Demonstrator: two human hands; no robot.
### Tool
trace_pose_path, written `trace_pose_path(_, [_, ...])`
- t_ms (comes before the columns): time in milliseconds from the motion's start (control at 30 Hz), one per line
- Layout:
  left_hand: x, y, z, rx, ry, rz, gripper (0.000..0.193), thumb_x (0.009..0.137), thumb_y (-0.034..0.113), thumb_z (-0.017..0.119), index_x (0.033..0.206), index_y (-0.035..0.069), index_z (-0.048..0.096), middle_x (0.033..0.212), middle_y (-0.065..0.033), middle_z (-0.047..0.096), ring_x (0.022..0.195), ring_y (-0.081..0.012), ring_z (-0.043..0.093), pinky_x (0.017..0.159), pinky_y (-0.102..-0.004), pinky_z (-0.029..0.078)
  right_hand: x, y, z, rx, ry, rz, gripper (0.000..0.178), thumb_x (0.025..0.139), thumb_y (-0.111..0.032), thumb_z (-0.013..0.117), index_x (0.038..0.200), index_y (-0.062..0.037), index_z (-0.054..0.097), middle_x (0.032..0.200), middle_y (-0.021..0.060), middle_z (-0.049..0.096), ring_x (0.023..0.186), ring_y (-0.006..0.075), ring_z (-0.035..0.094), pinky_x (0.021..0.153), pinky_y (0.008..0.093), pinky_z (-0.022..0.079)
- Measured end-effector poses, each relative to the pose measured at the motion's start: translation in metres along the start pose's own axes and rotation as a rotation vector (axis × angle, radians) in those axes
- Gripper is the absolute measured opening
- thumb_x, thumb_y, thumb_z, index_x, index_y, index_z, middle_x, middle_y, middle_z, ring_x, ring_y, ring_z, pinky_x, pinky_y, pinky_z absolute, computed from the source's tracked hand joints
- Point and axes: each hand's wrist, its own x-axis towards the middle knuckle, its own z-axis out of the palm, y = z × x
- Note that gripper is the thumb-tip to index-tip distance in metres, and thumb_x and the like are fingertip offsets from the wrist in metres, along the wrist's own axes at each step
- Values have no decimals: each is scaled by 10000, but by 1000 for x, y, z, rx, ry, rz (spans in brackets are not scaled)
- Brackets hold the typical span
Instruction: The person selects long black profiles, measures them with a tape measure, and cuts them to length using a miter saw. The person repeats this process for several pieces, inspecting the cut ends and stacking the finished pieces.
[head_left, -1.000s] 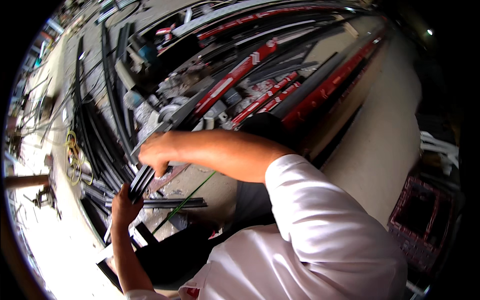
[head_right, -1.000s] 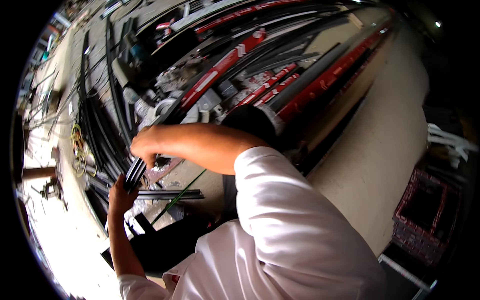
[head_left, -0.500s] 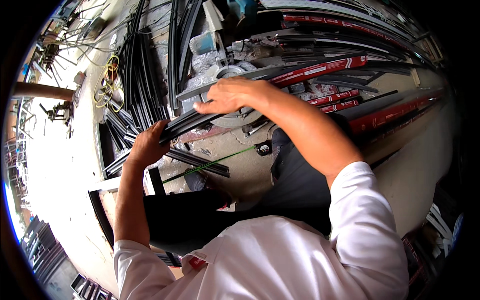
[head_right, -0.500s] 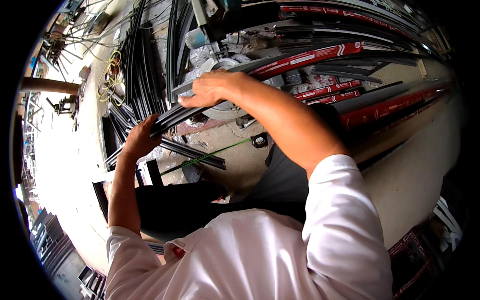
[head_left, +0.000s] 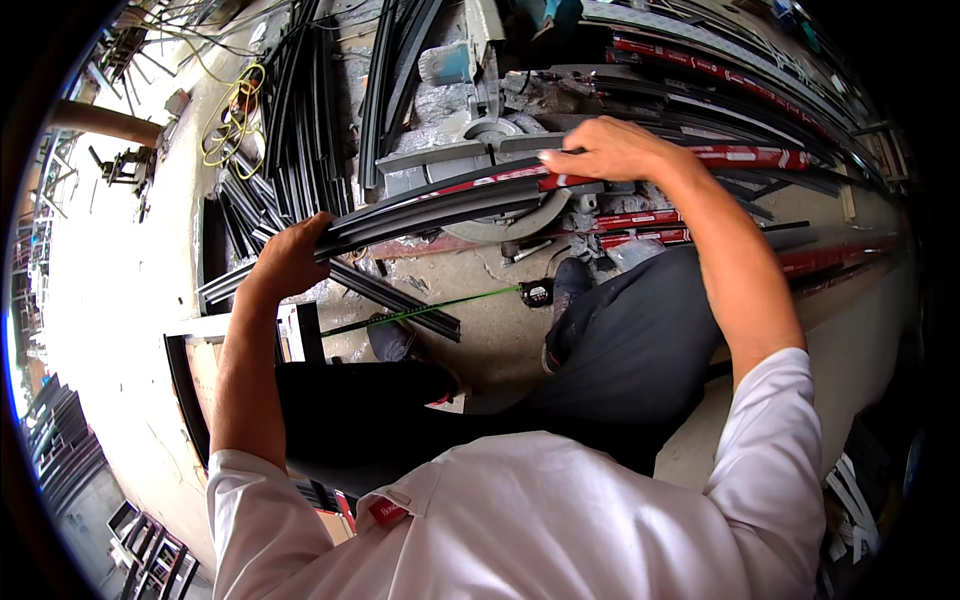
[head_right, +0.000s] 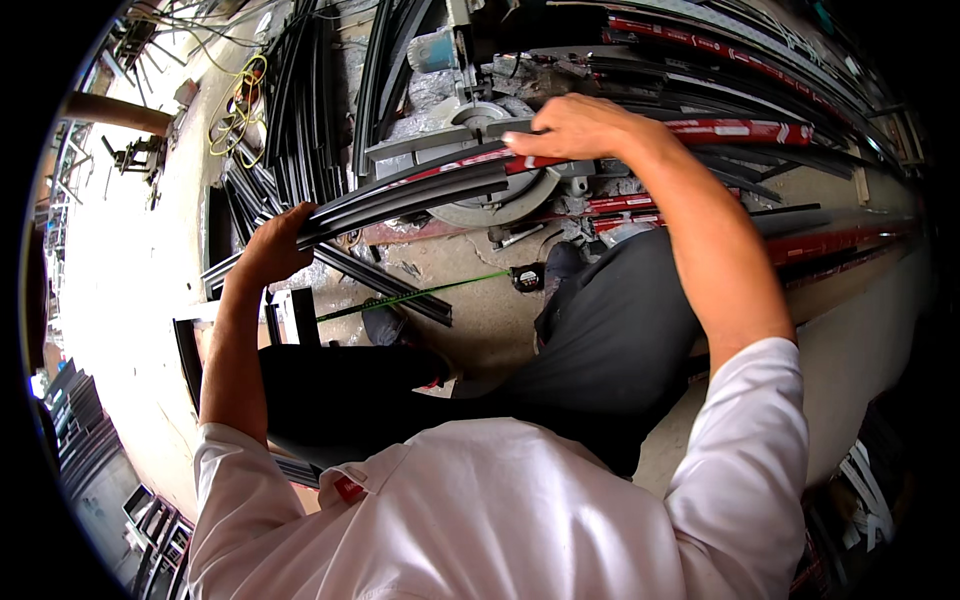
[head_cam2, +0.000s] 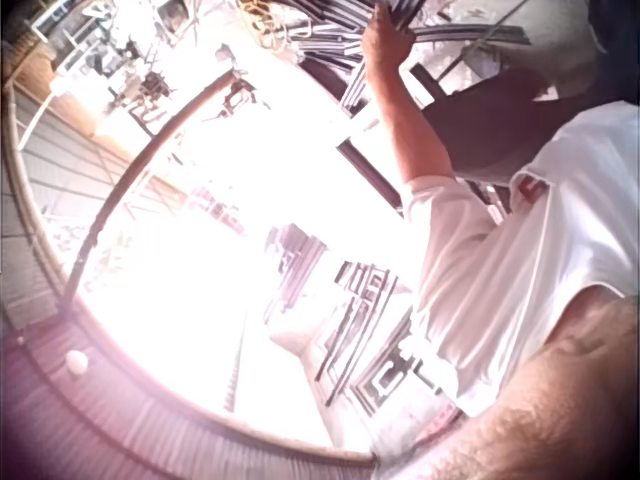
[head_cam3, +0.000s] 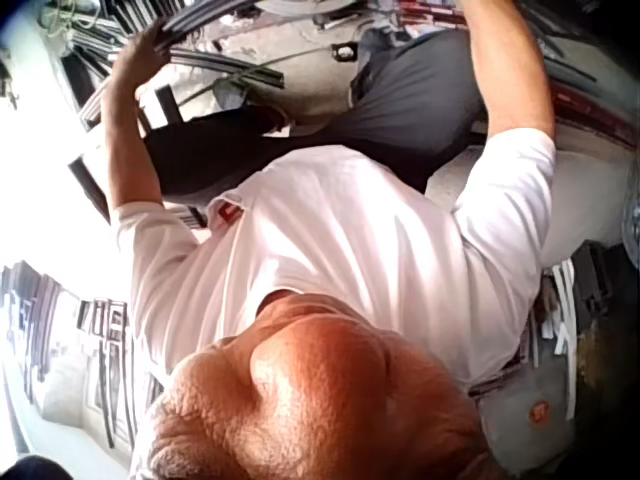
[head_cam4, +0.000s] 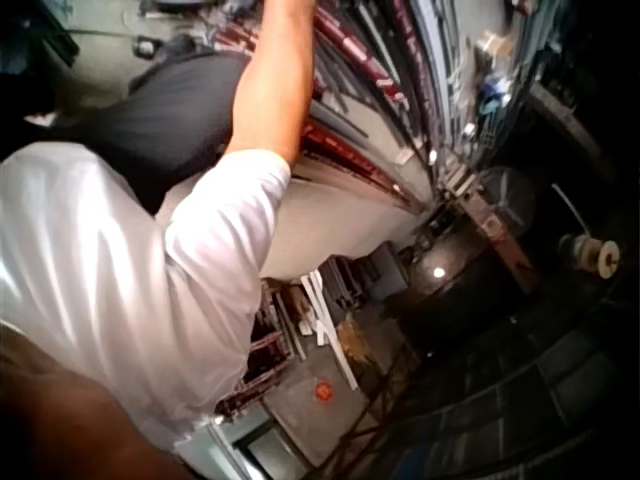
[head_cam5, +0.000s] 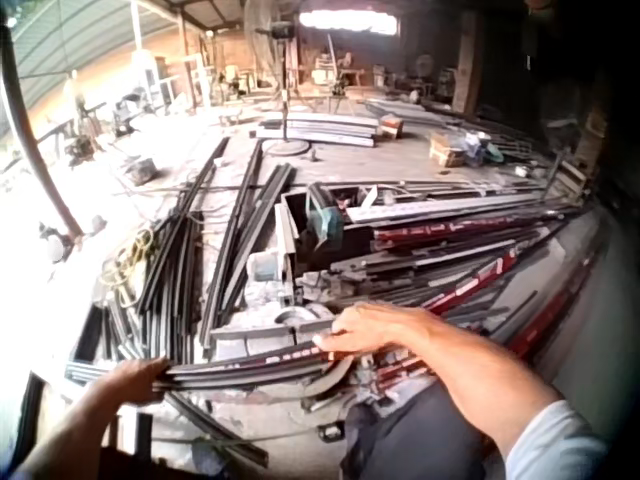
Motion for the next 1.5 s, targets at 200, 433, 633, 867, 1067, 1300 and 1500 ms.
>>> trace_pose_path(200, [2, -3, 3, 36, -48, -36, 489, 732, 40, 744, 1201, 58, 609, 999, -198, 714, 985, -425, 704, 846, -486, 567, -28, 42, 16, 97, -44, 101, 674, 1000, -651, 591, 893, -6, 756, 709, 151, 618, 681, 300, 586, 676, 450, 473])
trace_pose_path(433, [14, 16, 4, -62, -86, -57, 565, 741, 21, 678, 1303, 37, 616, 970, -257, 713, 953, -457, 701, 827, -483, 558, -35, 48, 28, 203, -81, 14, 503, 1035, -489, 578, 1026, -4, 709, 910, 206, 713, 865, 357, 668, 800, 469, 503])
trace_pose_path(633, [15, 20, 8, -100, -46, -14, 608, 722, 36, 684, 1325, 22, 608, 1015, -249, 734, 1011, -453, 710, 867, -484, 561, -36, 65, 29, 122, -122, -8, 563, 856, -488, 789, 1049, 32, 691, 905, 231, 731, 844, 368, 709, 760, 481, 527])
trace_pose_path(867, [18, 4, 18, -61, -48, -67, 564, 693, 86, 720, 1243, -3, 628, 940, -235, 718, 931, -435, 716, 831, -466, 560, -39, 75, 29, 132, -192, 140, 544, 792, -421, 884, 1144, -38, 725, 1046, 150, 767, 1002, 324, 726, 859, 450, 544])
trace_pose_path(1067, [18, 9, 18, -85, -62, -61, 683, 683, 61, 722, 1347, -45, 601, 998, -252, 733, 954, -387, 740, 883, -430, 567, -39, 73, 34, 100, -123, 123, 491, 785, -349, 890, 1144, -60, 718, 1011, 140, 767, 988, 323, 727, 841, 448, 544])
trace_pose_path(1300, [19, 14, 18, -78, -78, -42, 634, 690, 55, 726, 1302, -51, 598, 918, -237, 714, 856, -369, 727, 815, -432, 568, -30, 72, 44, 44, -54, 42, 594, 756, -356, 892, 1234, -73, 680, 1051, 159, 762, 1032, 350, 719, 870, 451, 547])
trace_pose_path(1500, [23, 17, 24, -130, -79, -1, 390, 748, 69, 693, 1116, -17, 597, 804, -212, 660, 730, -354, 667, 712, -449, 535, -26, 77, 44, 49, -89, 21, 693, 753, -379, 895, 1326, -70, 658, 1131, 164, 753, 1100, 344, 705, 925, 451, 544])
